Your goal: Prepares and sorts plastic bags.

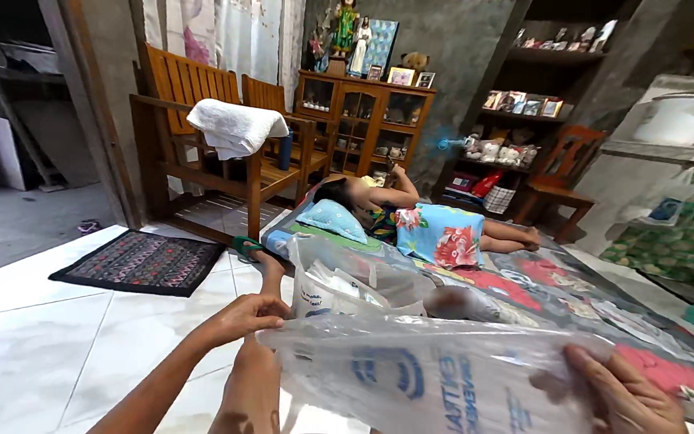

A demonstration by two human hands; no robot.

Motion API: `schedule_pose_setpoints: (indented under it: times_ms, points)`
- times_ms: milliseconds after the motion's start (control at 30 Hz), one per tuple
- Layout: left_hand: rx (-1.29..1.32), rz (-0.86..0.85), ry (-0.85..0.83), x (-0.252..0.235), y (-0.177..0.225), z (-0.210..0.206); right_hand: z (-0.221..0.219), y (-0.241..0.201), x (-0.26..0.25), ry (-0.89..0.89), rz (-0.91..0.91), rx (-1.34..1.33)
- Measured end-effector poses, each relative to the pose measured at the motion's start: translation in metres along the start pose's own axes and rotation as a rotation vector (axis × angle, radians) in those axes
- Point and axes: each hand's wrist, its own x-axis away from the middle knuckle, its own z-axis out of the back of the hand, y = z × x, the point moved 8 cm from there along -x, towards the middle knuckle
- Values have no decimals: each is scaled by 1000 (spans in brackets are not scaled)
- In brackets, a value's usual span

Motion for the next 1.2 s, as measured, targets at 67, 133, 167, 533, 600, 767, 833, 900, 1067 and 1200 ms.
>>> schedule_pose_setpoints:
  times_ms: [67, 133, 167, 533, 600, 767, 833, 900, 1067, 1200]
  points:
    - [113, 93, 54, 6, -16, 0, 2, 8, 3, 15, -6, -23]
    - [200, 182, 54, 9, -26, -8, 3, 14, 9, 38, -29, -30]
    - [263, 213, 47, 11, -28, -13, 4, 17, 11, 53, -47, -31]
    - [1138, 225, 506, 26, -45, -12, 14, 52, 35, -91, 35, 3]
    - [1176, 246, 542, 30, -43, -13, 16, 63, 43, -67, -5, 1]
    - [1176, 125, 379, 46, -27, -12, 22, 73, 62, -62, -101, -19]
    - [926, 91, 321, 51, -27, -12, 31, 81, 72, -25, -175, -19]
    - [434, 108, 319, 50, -31, -15, 44, 100, 84, -1, -266, 37]
    - [-2, -92, 16, -8, -22, -102, 86, 175, 118, 2, -455, 361]
    - [-80, -143, -510, -60, -17, -232, 109, 212, 137, -6, -490, 400]
